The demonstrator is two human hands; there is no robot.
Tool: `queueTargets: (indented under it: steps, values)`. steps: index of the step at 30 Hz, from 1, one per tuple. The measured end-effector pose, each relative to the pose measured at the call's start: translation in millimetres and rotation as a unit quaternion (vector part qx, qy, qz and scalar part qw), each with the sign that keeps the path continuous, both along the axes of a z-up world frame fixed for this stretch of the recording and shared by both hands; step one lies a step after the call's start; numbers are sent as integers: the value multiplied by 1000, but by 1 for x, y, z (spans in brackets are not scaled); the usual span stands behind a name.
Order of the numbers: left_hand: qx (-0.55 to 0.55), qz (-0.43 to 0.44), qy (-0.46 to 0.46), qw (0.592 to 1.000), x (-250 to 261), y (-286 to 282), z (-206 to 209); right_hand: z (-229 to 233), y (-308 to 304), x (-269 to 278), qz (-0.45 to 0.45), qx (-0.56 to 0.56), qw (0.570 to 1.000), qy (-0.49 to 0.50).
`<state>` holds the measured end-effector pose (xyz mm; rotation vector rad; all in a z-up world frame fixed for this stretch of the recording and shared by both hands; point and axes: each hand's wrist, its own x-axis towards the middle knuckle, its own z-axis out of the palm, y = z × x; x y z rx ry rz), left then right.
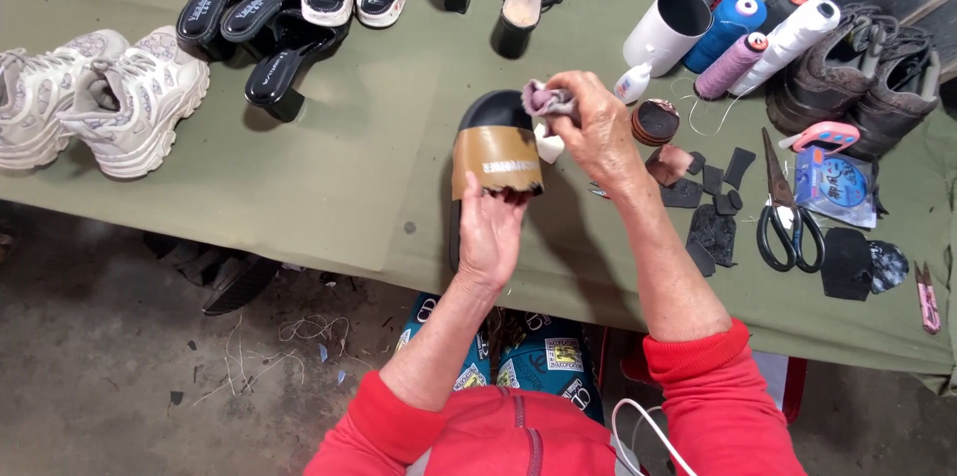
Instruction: The person applies glue from a white bottle to the sole of a black and tan slide sandal. They then use a cloth to wipe the surface and press down on the strap to secure it. Finally, they use a small tool to scrape or adjust the edge of the sole.
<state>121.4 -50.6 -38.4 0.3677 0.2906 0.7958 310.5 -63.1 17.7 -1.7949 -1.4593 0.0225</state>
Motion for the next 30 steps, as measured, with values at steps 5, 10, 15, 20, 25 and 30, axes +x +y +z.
queueTargets:
  steps: [5,10,15,20,25,30]
  values:
    - [76,-17,45,996,-4,-26,26,13,0,-27,38,-23,996,-74]
    - [115,-1,91,989,-7,-36,22,22,-9,-7,-5,-58,979,-195]
    - [110,12,219,969,21,-43,-90,40,-15,-9,40,-43,972,-226]
    - [182,-16,307,934,13,-49,-91,57,-22,-33,68,-66,950,-296]
    - [189,-20,323,927,12,-49,-88,63,-39,13,-20,-64,942,-330]
    - [195,-11,301,933,-3,-47,0,61,-47,-5,59,-47,975,-208]
